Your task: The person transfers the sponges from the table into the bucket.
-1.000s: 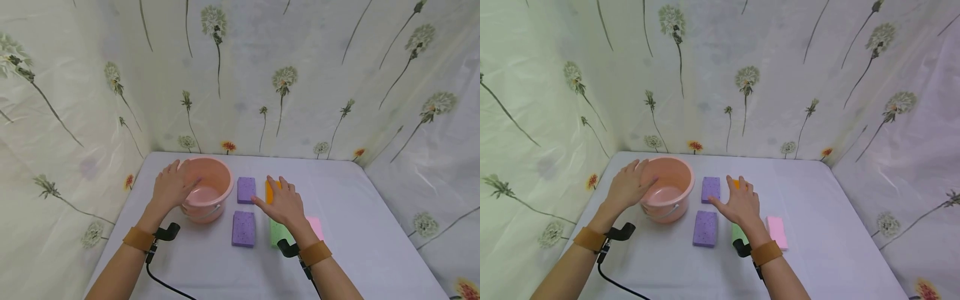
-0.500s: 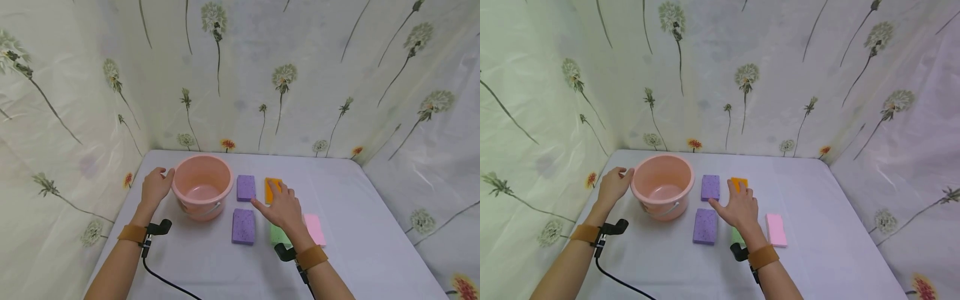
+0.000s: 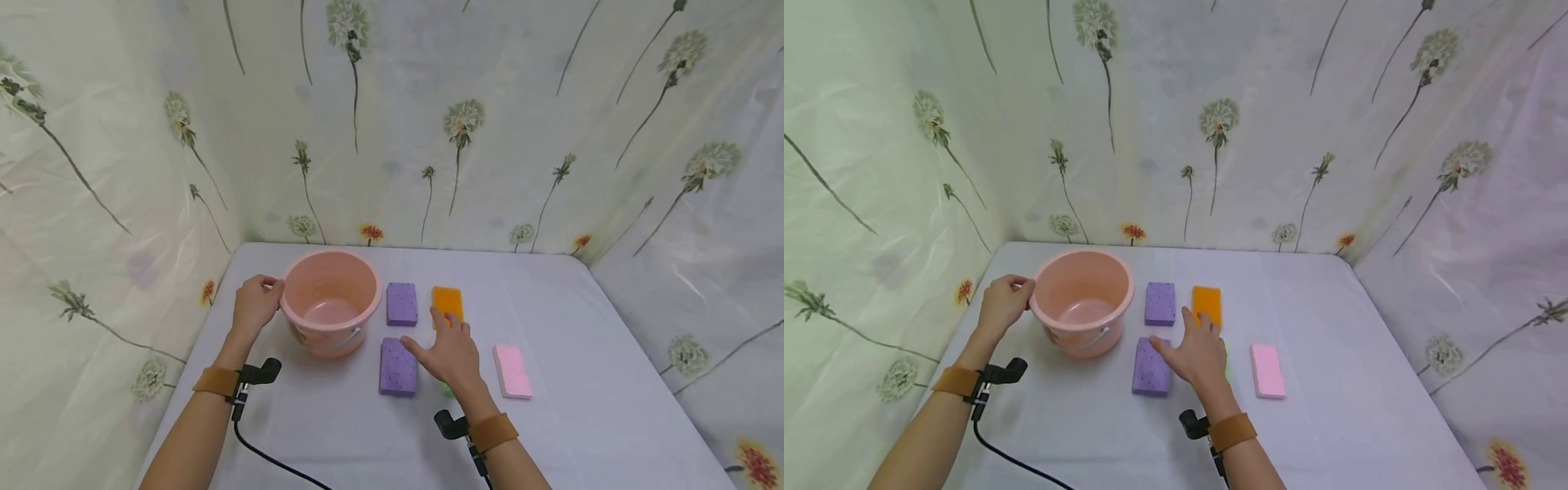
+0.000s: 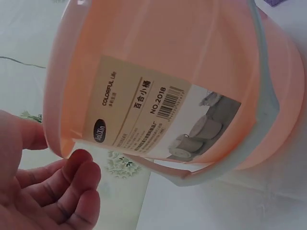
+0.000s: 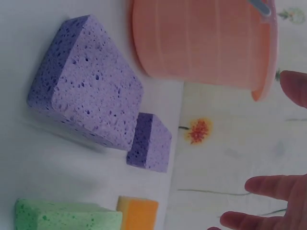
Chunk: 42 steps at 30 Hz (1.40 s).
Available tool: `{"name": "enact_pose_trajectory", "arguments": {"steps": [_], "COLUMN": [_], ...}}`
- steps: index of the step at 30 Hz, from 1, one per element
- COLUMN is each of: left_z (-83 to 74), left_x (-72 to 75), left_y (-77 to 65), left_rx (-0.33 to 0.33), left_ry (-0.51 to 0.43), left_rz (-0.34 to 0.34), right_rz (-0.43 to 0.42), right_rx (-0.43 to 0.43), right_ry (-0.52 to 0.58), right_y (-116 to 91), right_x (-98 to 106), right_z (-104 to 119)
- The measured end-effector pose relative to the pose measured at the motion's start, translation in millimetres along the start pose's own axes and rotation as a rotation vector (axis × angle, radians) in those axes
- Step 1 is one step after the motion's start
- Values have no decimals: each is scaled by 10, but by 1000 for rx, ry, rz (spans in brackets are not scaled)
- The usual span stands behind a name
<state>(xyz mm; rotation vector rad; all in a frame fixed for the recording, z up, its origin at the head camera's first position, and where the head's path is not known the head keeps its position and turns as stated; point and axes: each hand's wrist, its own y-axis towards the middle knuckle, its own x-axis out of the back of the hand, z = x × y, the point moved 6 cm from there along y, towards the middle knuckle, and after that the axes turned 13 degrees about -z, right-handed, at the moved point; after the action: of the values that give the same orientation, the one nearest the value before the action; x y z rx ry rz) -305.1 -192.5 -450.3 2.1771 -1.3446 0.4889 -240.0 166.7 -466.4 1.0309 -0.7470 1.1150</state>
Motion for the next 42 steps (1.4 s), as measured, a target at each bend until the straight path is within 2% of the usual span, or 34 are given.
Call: {"name": "enact_pose_trajectory", "arguments": {"steps": [6, 10, 14, 21, 31, 42], "left_z": [-15, 28, 65, 60, 79, 124], "left_x": [-10, -45, -83, -107, -122, -145], "left_y": [-17, -13, -25, -65, -72, -75], "left_rx": [21, 71, 133, 203, 253, 274], "left_ry": [-44, -126, -211, -282, -305, -333], "left_rz": [30, 44, 64, 110, 108, 94], "right_rz": [4, 1, -37, -80, -49, -28], "right_rx": [-44, -76, -92, -149, -213, -259], "right_ry": [36, 44, 47, 110, 85, 93], "right_y": [-79, -127, -180, -317, -430, -479], "right_x": [-132, -200, -276, -452, -726, -941], "right_z": [-1, 11, 28, 20, 4, -31]}}
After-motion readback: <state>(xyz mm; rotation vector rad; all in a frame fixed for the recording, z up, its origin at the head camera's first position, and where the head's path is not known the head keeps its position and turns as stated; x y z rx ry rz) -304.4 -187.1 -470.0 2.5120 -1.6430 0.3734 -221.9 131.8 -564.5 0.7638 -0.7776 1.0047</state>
